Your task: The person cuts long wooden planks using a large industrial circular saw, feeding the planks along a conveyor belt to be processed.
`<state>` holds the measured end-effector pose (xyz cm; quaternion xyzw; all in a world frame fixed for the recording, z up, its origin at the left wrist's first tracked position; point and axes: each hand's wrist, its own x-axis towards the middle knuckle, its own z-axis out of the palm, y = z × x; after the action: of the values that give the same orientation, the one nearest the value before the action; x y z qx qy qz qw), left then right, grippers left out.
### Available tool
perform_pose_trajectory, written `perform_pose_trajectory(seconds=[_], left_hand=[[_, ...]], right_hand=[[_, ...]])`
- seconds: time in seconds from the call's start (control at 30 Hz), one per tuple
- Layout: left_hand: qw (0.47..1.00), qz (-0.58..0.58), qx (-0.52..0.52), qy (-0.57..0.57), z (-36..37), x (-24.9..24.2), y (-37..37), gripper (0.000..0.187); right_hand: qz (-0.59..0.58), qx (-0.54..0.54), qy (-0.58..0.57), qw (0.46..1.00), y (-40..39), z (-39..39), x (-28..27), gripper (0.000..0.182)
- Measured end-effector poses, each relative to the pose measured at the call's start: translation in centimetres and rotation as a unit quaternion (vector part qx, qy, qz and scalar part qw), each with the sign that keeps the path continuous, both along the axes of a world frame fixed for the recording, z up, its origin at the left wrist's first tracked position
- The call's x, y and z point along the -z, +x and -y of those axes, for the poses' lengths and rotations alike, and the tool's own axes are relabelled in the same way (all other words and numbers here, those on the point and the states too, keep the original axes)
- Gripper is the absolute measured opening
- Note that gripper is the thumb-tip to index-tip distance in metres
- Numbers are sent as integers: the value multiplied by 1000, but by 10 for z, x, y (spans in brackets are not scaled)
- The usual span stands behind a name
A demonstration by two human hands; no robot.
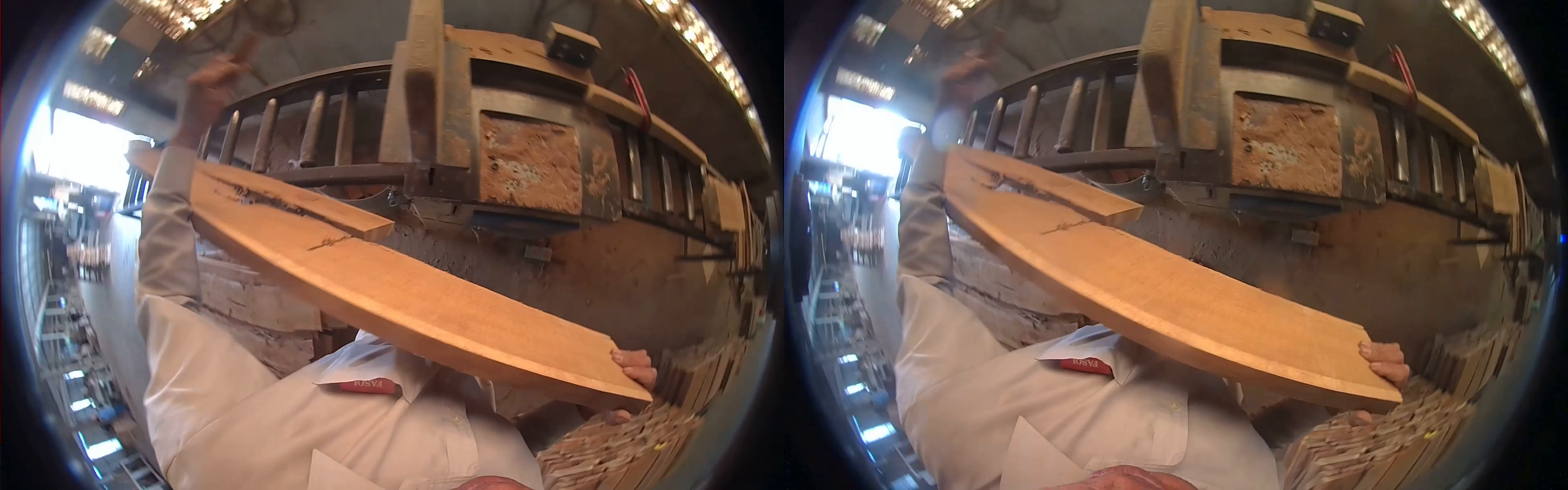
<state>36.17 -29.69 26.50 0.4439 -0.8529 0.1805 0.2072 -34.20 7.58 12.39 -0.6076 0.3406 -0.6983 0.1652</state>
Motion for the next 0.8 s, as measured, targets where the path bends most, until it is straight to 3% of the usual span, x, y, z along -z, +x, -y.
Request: perform_pose_trajectory(seconds=[0.03, 0.07, 0.1, 0.17, 0.2, 0.23, 0.27, 0.33, 0.37, 0.4, 0.43, 0.47, 0.5, 0.53, 0.57, 0.6, 0.67, 0.73, 0.8], left_hand=[[997, -7, -41, -64, -36, -33, -1, 27], [968, -211, -124, -54, -75, -50, -3, 25], [891, -406, -198, -50, -119, -59, -2, 23], [835, -445, -229, -228, -191, -35, 31, 27], [800, -480, -258, -250, -223, -15, 34, 27], [736, -515, -376, -227, -253, 26, 61, 25], [724, -527, -372, -244, -278, 85, 91, 24], [692, -598, -380, -139, -337, 220, 118, 22], [598, -737, -305, -77, -374, 345, 164, 22], [569, -725, -387, 20, -380, 316, 81, 17], [457, -812, -362, 38, -395, 419, 106, 21], [440, -792, -419, 53, -384, 444, 78, 19], [372, -834, -397, 89, -360, 432, 40, 18], [365, -840, -384, 115, -332, 457, 29, 20], [391, -854, -295, 175, -306, 464, 18, 22], [498, -777, -320, 211, -280, 471, 13, 33], [618, -686, -337, 185, -228, 476, 4, 43], [524, -747, -336, 233, -200, 439, -11, 56], [324, -881, -175, 296, -189, 425, -30, 70]], right_hand=[[-15, -3, 9, 1000, -4, 0, -2, 78], [11, 22, 13, 1000, 3, 1, -4, 78], [38, 44, 15, 998, 15, 3, -7, 77], [82, 68, 34, 994, 25, 7, -8, 77], [69, 65, 31, 995, 23, 7, -7, 75], [54, 64, 31, 996, 18, 7, -7, 74], [36, 66, 35, 997, 15, 7, -10, 72], [44, 111, 55, 991, 23, 12, -16, 75], [34, 118, 63, 990, 25, 14, -22, 75], [24, 124, 68, 990, 25, 19, -26, 75], [10, 113, 81, 990, 17, 19, -25, 73], [10, 126, 90, 988, 16, 22, -26, 73], [11, 141, 100, 985, 19, 25, -30, 73], [13, 158, 111, 981, 21, 24, -30, 73], [0, 149, 112, 983, 9, 24, -28, 72], [-1, 173, 119, 978, 7, 23, -25, 71], [-3, 224, 129, 966, 3, 22, -22, 70], [-23, 211, 140, 967, -8, 20, -22, 70], [13, 224, 146, 964, -29, 18, -13, 70]])
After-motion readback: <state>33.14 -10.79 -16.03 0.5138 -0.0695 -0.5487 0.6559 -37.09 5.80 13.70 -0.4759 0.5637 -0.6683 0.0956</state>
